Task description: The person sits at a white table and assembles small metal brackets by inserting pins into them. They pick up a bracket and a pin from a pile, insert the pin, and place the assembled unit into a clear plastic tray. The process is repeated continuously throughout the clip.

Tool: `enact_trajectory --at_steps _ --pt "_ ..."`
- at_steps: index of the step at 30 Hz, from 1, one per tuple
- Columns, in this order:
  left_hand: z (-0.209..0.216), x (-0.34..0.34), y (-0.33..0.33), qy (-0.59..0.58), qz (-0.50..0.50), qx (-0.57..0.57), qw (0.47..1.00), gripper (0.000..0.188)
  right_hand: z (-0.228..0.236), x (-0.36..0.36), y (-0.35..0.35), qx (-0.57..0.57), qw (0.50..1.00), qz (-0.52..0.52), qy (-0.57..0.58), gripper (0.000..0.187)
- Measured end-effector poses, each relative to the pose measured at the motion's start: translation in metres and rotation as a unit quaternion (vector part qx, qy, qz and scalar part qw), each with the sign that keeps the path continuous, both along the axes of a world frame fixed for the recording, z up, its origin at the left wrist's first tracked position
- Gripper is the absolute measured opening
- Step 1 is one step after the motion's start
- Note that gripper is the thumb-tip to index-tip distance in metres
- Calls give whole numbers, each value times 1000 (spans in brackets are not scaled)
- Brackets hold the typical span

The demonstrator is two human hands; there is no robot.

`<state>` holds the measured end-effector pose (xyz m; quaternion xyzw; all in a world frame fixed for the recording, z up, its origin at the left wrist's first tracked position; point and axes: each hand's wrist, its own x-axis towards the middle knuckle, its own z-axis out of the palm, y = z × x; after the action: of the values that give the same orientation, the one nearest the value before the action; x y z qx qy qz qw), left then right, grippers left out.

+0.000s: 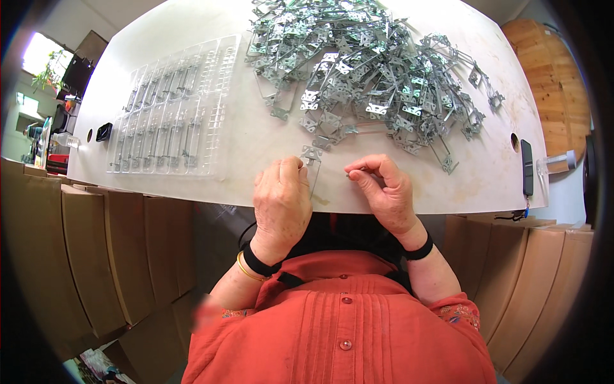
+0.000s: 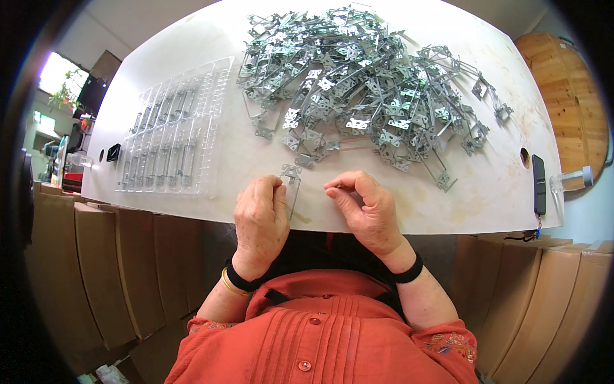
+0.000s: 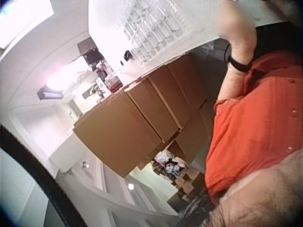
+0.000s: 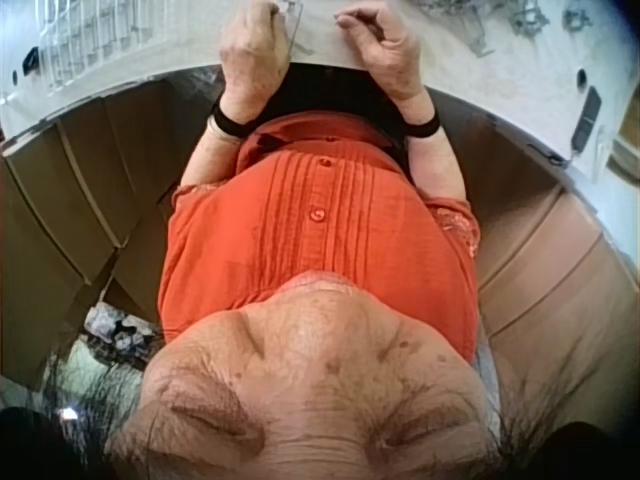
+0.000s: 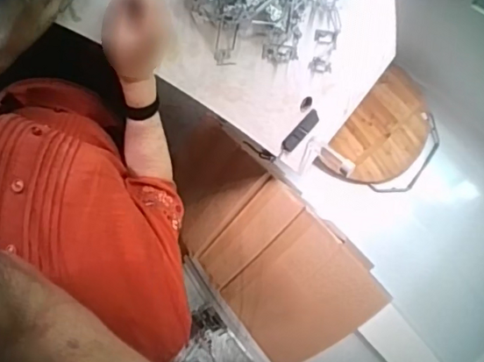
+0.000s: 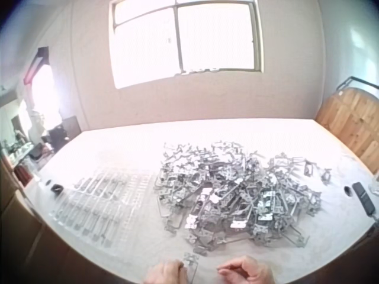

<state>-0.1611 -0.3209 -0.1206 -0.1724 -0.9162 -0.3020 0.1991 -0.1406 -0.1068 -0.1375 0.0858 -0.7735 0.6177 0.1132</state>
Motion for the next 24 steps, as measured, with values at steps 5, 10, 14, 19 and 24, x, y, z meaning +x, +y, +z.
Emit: enact_trajectory --at_steps 5,10,14,19,24 --pt "4 7 2 -14 -5 -6 1000 31 1 0 0 -5 1000 2 -2 11" --pt "-2 9 -1 -3 -16 -10 1000 43 3 1 -2 -24 1000 4 -9 11" --pt "0 8 -1 -10 -38 29 999 48 0 1 -1 -43 999 -23 11 11" --pt "5 6 0 -23 -93 60 994 56 -3 0 2 -102 993 -38 40 15" --pt "8 3 3 -55 -137 88 985 58 1 2 -1 -148 988 -40 23 16"
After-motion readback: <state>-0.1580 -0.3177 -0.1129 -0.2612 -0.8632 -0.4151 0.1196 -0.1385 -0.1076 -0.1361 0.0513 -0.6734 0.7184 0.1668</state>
